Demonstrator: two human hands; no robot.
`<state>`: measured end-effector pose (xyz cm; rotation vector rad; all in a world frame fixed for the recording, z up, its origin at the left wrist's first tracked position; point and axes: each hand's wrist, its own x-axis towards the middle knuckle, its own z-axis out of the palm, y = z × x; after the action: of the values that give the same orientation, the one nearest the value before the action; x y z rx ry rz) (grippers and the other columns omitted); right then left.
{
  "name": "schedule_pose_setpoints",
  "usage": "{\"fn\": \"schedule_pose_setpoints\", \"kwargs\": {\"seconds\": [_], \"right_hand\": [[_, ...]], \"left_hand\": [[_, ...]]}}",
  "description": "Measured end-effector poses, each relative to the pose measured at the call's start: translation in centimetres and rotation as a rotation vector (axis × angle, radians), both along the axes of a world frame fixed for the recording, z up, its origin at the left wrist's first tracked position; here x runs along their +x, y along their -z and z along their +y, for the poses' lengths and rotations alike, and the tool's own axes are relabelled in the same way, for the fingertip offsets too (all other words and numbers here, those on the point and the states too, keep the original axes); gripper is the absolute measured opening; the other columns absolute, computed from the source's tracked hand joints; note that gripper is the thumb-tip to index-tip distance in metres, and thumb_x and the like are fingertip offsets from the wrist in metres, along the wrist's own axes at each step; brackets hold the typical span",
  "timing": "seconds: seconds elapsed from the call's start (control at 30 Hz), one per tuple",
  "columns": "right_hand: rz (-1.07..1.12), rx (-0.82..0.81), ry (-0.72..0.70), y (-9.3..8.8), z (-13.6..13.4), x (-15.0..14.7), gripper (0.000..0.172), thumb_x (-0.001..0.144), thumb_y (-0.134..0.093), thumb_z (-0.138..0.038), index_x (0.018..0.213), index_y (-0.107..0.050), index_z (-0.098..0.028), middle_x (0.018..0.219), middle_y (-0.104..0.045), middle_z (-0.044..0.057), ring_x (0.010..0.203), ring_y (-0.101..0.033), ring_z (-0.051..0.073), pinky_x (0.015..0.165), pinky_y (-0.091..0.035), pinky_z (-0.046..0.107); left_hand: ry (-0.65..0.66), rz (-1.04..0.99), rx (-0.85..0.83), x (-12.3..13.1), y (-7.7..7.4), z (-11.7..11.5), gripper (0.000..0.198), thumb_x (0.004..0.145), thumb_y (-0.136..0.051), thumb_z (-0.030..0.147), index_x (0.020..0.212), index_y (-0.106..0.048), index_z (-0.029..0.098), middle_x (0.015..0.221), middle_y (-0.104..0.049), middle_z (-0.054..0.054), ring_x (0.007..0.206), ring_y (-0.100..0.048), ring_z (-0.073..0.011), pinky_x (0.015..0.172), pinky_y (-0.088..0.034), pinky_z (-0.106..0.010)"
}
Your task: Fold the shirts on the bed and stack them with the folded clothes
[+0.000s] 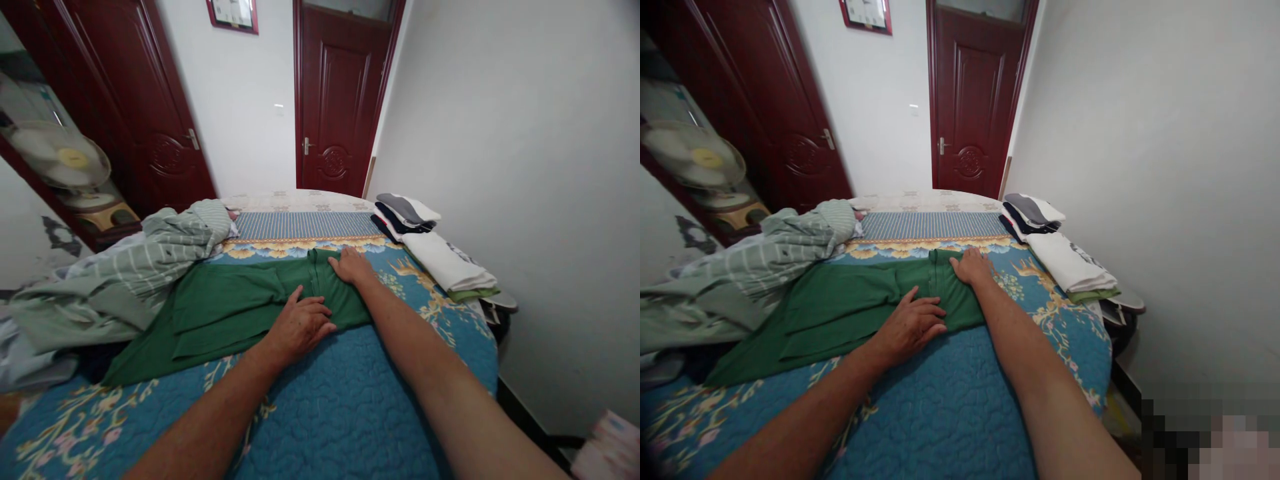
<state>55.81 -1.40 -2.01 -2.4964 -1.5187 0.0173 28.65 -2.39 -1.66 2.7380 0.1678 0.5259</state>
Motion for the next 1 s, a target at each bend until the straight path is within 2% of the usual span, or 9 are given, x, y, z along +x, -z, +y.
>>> {"fn": "schedule_pose_setpoints", "kwargs": {"seconds": [0.07, 0.13, 0.3, 0.43, 0.5, 0.57, 0.67, 0.83, 1.0], "right_hand": [[-0.016, 0.024, 0.001, 0.2, 0.2, 0.0, 0.08, 0.109, -0.037, -0.063, 0.159, -0.047, -0.001, 0.169, -0.04, 0.029, 0.159, -0.034, 0.038, 0.129, -0.022, 0.056], [-0.043, 0.079, 0.02, 0.5, 0.1, -0.2, 0.076, 0.11, -0.038, -0.06, 0.157, -0.049, -0.002, 0.166, -0.043, 0.029, 0.156, -0.038, 0.037, 0.128, -0.024, 0.056], [-0.204, 0.287, 0.157, 0.4, -1.0, -1.5, 0.059, 0.112, -0.038, -0.047, 0.152, -0.057, -0.008, 0.154, -0.058, 0.026, 0.148, -0.049, 0.035, 0.125, -0.027, 0.057], [-0.175, 0.212, 0.204, -0.4, -2.2, -1.9, 0.058, 0.112, -0.033, -0.045, 0.129, -0.072, -0.006, 0.13, -0.071, 0.028, 0.126, -0.065, 0.035, 0.114, -0.041, 0.05], [-0.132, 0.158, 0.177, -0.4, -3.0, -1.8, 0.057, 0.112, -0.035, -0.047, 0.127, -0.074, -0.008, 0.127, -0.073, 0.025, 0.123, -0.067, 0.033, 0.111, -0.044, 0.045], [-0.104, 0.147, 0.141, -0.1, -4.0, -1.7, 0.056, 0.112, -0.037, -0.049, 0.135, -0.07, -0.011, 0.14, -0.069, 0.023, 0.132, -0.063, 0.033, 0.114, -0.043, 0.045], [-0.064, 0.145, 0.113, 0.7, -5.6, -1.8, 0.061, 0.111, -0.036, -0.053, 0.149, -0.06, -0.012, 0.161, -0.054, 0.021, 0.148, -0.049, 0.035, 0.121, -0.038, 0.052], [-0.059, 0.112, 0.103, 1.7, -8.5, -2.3, 0.07, 0.112, -0.033, -0.057, 0.16, -0.048, -0.009, 0.171, -0.04, 0.022, 0.16, -0.034, 0.035, 0.128, -0.027, 0.058], [-0.065, 0.05, 0.068, 1.9, -12.6, -2.8, 0.078, 0.11, -0.033, -0.062, 0.168, -0.036, -0.011, 0.178, -0.025, 0.019, 0.162, -0.029, 0.035, 0.129, -0.025, 0.059]], "left_hand": [[-0.047, -0.041, 0.032, 0.2, 0.5, 0.1, 0.023, 0.104, -0.064, 0.043, 0.101, -0.082, 0.029, 0.117, -0.082, -0.005, 0.134, -0.066, -0.0303, 0.133, -0.005, -0.069], [-0.116, -0.057, 0.067, 0.3, 0.7, 0.0, 0.019, 0.1, -0.071, 0.043, 0.108, -0.081, 0.029, 0.124, -0.08, -0.007, 0.141, -0.06, -0.0339, 0.133, -0.001, -0.071], [-0.303, 0.041, 0.096, 0.1, 0.3, -0.8, 0.058, 0.095, -0.072, 0.055, 0.148, -0.066, 0.031, 0.157, -0.062, -0.012, 0.158, -0.038, -0.0443, 0.129, -0.003, -0.079], [-0.388, 0.132, 0.11, -0.1, 0.0, -1.3, 0.068, 0.099, -0.06, 0.063, 0.159, -0.053, 0.033, 0.168, -0.051, -0.008, 0.16, -0.035, -0.0421, 0.128, -0.009, -0.08], [-0.401, 0.162, 0.109, -0.1, -0.1, -1.4, 0.069, 0.1, -0.057, 0.065, 0.161, -0.052, 0.034, 0.17, -0.048, -0.007, 0.159, -0.036, -0.0409, 0.128, -0.013, -0.079], [-0.4, 0.176, 0.111, -0.2, 0.0, -1.4, 0.07, 0.1, -0.055, 0.066, 0.162, -0.05, 0.034, 0.171, -0.047, -0.007, 0.16, -0.035, -0.0402, 0.128, -0.015, -0.078], [-0.394, 0.176, 0.123, -0.3, 0.0, -1.4, 0.071, 0.1, -0.054, 0.066, 0.163, -0.049, 0.034, 0.171, -0.046, -0.007, 0.16, -0.035, -0.0401, 0.129, -0.015, -0.077], [-0.374, 0.174, 0.125, -0.3, 0.3, -1.2, 0.074, 0.099, -0.053, 0.068, 0.164, -0.047, 0.032, 0.172, -0.044, -0.007, 0.16, -0.035, -0.0406, 0.128, -0.015, -0.077], [-0.368, 0.168, 0.137, -0.3, 0.6, -1.0, 0.073, 0.1, -0.053, 0.067, 0.164, -0.047, 0.033, 0.172, -0.044, -0.008, 0.16, -0.035, -0.0407, 0.129, -0.013, -0.076]]}}
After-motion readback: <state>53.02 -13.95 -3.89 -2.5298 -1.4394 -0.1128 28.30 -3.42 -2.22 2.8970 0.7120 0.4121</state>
